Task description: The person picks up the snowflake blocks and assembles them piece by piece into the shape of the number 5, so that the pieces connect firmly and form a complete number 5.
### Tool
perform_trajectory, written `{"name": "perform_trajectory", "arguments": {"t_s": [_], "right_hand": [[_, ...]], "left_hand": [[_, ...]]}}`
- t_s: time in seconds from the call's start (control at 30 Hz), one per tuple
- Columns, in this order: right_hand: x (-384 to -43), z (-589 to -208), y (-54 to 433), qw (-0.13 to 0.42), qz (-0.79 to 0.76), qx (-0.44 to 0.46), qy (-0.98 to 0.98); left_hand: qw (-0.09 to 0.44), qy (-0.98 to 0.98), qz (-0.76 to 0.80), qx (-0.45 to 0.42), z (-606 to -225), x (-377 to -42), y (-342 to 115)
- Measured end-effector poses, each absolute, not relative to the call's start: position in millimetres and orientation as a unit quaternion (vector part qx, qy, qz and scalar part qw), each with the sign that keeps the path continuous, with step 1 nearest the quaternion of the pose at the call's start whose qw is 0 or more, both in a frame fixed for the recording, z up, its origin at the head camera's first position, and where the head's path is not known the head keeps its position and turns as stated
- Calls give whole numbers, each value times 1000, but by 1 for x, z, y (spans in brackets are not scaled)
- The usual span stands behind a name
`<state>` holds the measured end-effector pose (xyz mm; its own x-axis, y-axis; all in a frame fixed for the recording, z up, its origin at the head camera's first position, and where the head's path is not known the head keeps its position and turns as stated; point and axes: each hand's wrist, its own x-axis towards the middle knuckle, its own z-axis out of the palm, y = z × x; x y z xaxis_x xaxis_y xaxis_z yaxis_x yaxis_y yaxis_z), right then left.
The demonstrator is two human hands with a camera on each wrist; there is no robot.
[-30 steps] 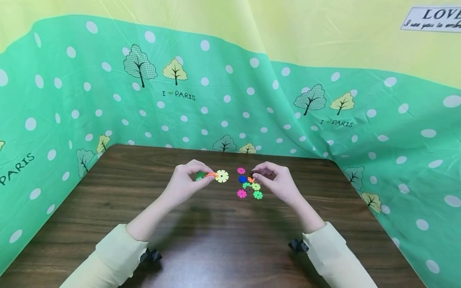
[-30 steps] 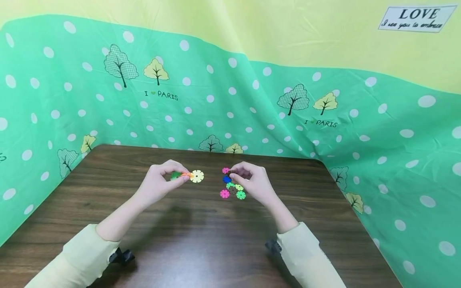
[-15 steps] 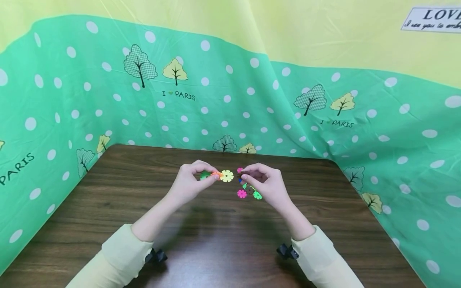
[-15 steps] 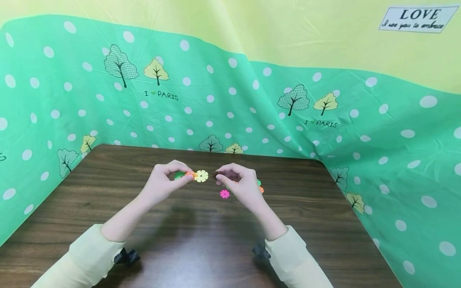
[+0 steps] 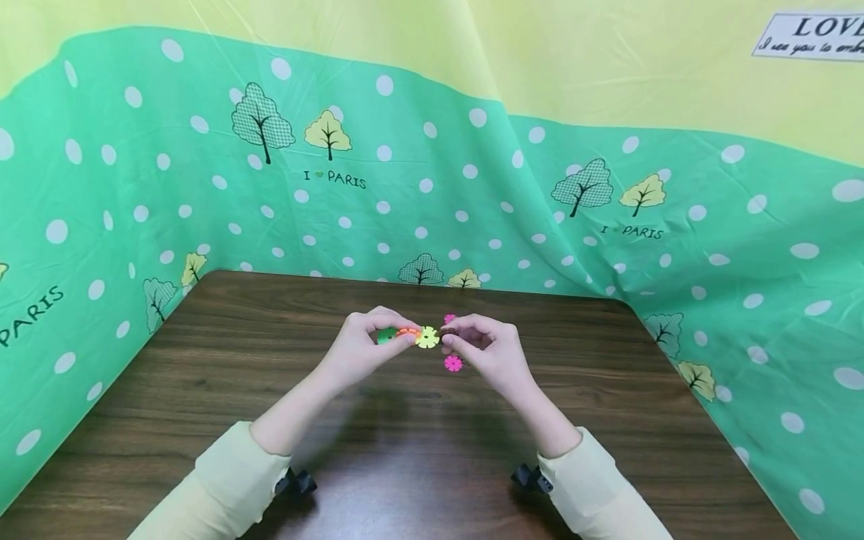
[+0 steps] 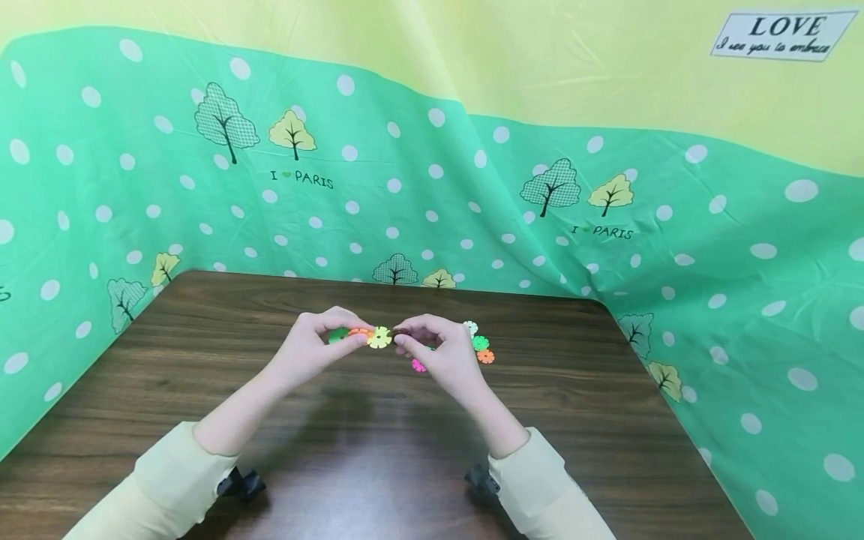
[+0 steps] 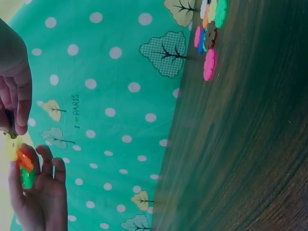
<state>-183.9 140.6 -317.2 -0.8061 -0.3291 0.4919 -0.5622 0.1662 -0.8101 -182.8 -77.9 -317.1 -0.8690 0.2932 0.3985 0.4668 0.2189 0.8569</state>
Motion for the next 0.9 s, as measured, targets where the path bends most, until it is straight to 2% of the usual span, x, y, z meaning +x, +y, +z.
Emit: {"name": "perform_trajectory", "arguments": {"t_s": [0.17,0.6,0.77,0.9], "right_hand": [[-178,-312,138,98,575,276,-764],[-170,-307,135,84,571,258,-775],[-180,-319,139,79,577,265,-768],[-190,-330,143,79,591,272,-755]], "left_hand": [[51,-791,-562,-239,-333,-194,-79],[79,-785,-559,-255,-338,-196,-77],[68,-794,-550,-250,-340,-195,-77],[85,-793,-549,-250,-340,-195,-78]]}}
